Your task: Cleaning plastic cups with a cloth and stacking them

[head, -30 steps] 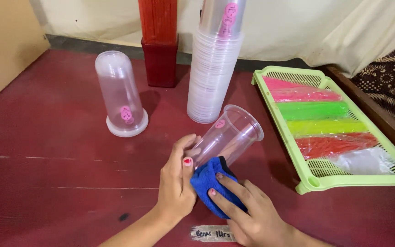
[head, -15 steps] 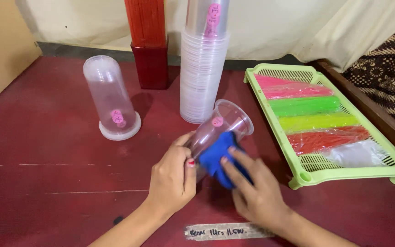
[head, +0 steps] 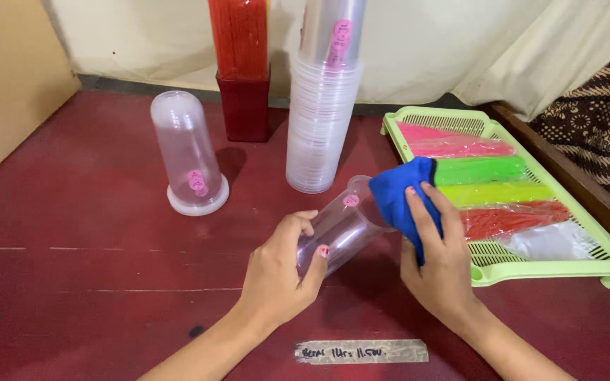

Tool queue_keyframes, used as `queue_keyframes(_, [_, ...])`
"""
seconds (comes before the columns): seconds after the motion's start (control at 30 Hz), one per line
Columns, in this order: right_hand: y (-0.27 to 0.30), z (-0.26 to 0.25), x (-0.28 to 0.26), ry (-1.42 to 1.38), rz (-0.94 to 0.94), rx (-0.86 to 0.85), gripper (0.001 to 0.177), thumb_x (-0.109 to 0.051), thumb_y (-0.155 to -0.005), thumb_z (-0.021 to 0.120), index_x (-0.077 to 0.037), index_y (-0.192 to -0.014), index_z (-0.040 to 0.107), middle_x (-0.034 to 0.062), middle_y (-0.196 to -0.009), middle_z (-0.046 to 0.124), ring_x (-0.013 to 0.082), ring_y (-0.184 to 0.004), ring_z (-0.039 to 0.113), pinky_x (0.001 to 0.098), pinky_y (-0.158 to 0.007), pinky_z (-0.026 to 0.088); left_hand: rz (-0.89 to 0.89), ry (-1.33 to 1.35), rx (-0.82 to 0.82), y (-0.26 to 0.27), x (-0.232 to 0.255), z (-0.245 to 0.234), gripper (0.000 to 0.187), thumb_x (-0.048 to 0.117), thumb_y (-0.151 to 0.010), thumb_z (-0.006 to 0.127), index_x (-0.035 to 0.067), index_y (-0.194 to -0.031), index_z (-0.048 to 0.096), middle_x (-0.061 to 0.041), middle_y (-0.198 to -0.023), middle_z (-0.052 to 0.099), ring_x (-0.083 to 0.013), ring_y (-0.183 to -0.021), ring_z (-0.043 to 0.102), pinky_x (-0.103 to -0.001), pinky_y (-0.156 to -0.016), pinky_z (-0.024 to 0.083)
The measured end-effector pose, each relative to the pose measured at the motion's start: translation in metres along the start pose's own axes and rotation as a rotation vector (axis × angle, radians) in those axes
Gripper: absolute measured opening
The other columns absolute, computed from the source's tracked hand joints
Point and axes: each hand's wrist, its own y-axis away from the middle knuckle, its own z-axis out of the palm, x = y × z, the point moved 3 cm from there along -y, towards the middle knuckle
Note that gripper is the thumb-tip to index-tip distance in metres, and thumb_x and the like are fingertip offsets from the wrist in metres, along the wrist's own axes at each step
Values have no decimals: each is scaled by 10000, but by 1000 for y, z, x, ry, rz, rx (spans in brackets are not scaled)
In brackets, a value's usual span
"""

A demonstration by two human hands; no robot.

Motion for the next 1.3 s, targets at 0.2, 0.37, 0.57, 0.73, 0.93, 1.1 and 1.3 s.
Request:
queue_keyframes(0.2, [-5,-13,7,196,17,24,684,38,-844,579,-21,-1519,492,306,-1505,453,485,-1316,511,558,-1089,473,-115,139,17,-11,5,-25,181,199,-876,642,144,-971,498,-73,-1302,739,-254,-1071,792,-352,-851,539])
queue_keyframes(0.37, [6,6,2,196,15,-86,782,-13,-753,624,-87,-1519,487,220,-1528,469,424,-1314,530,516,-1065,471,-45,281,-153,-16,12,-37,196,162,-841,680,144,-988,551,-83,-1324,646,-239,-1018,752,-327,-808,647])
queue_keyframes(0.57, [14,19,25,233,154,-219,763,-292,-795,656,-223,-1533,473,95,-1574,445,376,-1223,566,545,-736,597,53,311,-333,-18,24,-50,234,170,-796,736,166,-967,577,-69,-1377,589,-186,-978,718,-300,-790,644])
queue_keyframes(0.73, [40,43,59,355,89,-357,726,-639,-857,440,-250,-1463,528,96,-1502,522,416,-996,659,553,-681,587,22,291,-462,-14,22,-43,250,207,-806,748,190,-968,560,-20,-1389,597,-178,-1019,734,-320,-815,607])
queue_keyframes(0.93, [35,38,47,438,70,-448,649,-501,-885,518,-230,-1474,543,93,-1550,495,496,-1340,472,536,-1060,452,62,268,-515,-16,13,-39,318,249,-764,800,212,-995,584,-46,-1268,680,-152,-968,692,-319,-854,570])
queue_keyframes(1.1, [5,4,17,108,34,-175,400,-239,-998,517,-87,-1347,641,149,-1416,607,400,-1303,497,505,-1160,369,25,422,-628,-19,19,-50,257,302,-848,713,147,-1043,652,-62,-1138,794,-108,-869,753,-247,-653,543])
queue_keyframes(1.3, [12,3,-29,-1198,609,-878,795,-646,-898,408,-69,-1389,647,125,-1426,720,243,-1336,664,404,-1145,435,-2,903,-723,-17,10,-49,459,435,-950,638,34,-1170,604,-156,-1162,678,-335,-957,784,-360,-884,591])
